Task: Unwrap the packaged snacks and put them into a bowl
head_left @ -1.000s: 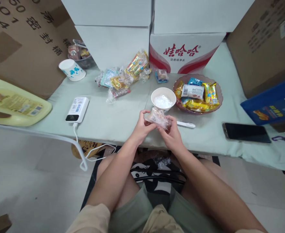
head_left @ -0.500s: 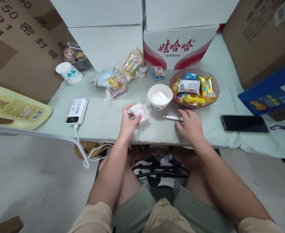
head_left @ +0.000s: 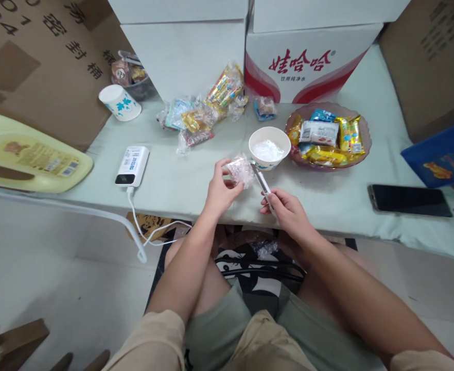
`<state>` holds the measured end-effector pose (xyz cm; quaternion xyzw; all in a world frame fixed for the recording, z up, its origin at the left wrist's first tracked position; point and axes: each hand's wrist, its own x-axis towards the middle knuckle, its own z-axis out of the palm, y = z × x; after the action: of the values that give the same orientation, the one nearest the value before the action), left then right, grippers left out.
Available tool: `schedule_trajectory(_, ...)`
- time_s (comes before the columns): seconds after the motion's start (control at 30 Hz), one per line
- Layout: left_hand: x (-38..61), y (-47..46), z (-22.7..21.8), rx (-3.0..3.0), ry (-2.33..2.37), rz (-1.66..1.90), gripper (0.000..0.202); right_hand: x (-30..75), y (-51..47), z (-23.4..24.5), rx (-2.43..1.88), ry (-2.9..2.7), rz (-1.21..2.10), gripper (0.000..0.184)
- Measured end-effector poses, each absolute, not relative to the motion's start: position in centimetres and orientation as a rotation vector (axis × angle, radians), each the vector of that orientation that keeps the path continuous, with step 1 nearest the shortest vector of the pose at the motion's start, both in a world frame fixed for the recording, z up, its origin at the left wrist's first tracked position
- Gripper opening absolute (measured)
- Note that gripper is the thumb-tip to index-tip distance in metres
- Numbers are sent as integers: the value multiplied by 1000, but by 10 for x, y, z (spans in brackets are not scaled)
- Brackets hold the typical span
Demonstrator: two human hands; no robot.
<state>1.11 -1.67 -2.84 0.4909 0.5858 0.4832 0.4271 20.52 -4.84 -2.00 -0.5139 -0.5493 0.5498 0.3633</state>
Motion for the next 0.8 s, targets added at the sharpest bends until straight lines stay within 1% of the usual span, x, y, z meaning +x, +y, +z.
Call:
schedule_trajectory(0.1,16,-18,-30,1313,1416,1196,64,196,-48,-23,-1328,-1380,1451,48)
schedule_trajectory(0.2,20,-19,-27,1318,1356,1221,62,193,-45,-26,-1363,-1395,1383,46)
schedule_trajectory(0.33,13,-17,-21,1123,1319,1370,65,196,-46,-25,-1430,-1589,1188,38)
schedule_trajectory(0.47,-5,-12,-16,857,1373,1586,71,207,-45,-24,-1481,-1763,1047,38)
schedule_trajectory(0.5,-9,-12,-15,813,1392,1590,72,212,-44,-25,-1510,-1790,968,36)
schedule_trajectory(0.57,-10,-13,-16,795,1431,1491,71,223,-39,-28,-1597,-1865,739,33)
schedule_trajectory(0.63,-6,-16,-17,881,1480,1282,63,233,-34,-30,-1694,-1978,502,30)
schedule_trajectory(0.7,2,-20,-17,1092,1555,1076,46,241,-30,-31,-1775,-2061,321,28)
schedule_trajectory(0.77,7,-22,-16,1354,1671,1021,34,245,-27,-30,-1800,-2062,199,27)
schedule_trajectory(0.8,9,-22,-15,1475,1727,1057,34,245,-27,-29,-1793,-2039,168,28)
